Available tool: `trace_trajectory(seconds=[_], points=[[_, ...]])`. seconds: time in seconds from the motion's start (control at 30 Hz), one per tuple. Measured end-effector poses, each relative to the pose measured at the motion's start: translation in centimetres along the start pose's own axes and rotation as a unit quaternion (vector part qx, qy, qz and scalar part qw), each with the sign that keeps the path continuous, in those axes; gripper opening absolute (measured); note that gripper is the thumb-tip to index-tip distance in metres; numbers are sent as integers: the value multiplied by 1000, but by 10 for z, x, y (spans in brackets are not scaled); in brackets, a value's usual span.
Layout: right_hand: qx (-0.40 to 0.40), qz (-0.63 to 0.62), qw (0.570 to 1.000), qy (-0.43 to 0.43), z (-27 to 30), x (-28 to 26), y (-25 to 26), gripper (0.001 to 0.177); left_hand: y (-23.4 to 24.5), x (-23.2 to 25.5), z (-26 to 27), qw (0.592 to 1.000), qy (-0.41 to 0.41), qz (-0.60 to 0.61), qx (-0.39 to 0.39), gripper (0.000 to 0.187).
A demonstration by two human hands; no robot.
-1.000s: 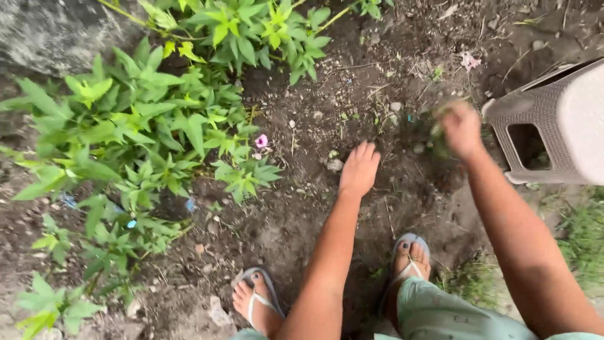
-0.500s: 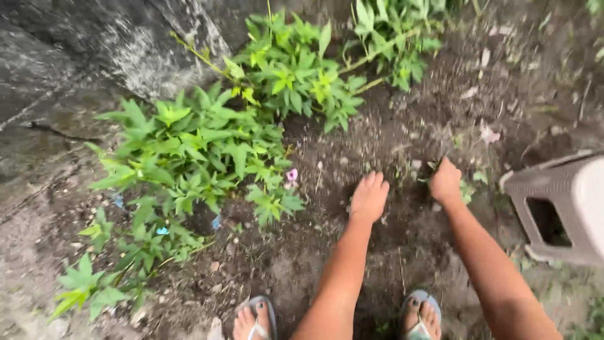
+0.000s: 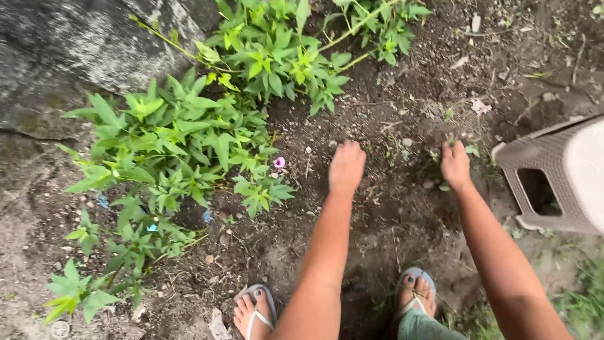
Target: Hand-pulling weeds and grass from a garden patch.
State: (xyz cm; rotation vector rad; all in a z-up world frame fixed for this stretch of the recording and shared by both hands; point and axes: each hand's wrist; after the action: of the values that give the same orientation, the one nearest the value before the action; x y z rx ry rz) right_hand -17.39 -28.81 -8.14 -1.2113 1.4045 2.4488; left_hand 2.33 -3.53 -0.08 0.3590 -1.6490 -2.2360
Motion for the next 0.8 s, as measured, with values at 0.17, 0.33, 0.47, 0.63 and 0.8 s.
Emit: trace_trajectory(seconds=[0.17,0.33,0.47,0.63,0.8], points=[[-106,120,986,-49,25,-28,10,71,-36,-7,-1,996,72,39,-37,56],[-13,105,994,22,-4,-6,34,43,-43,7,0,995,58,71,-38,59],[33,65,996,-56,-22,-38,86,20,-74,23,-10,997,22,62,-33,68],[53,116,992,-5,-83,-10,112,23,-73,48,-3,999,4,26,21,67],[36,209,974,81,-143,53,81,43,-50,55,2,998,-5,64,15,62]])
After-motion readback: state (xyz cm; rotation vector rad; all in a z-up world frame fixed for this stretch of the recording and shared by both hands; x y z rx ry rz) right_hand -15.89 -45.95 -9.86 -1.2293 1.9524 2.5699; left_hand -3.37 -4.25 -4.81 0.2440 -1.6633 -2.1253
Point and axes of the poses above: each hand's wrist, its own z-axis away from the middle knuckle, its own y-axis out of the back of the hand, x = y × z, and after that the axes turned 5 degrees about -x, right-handed
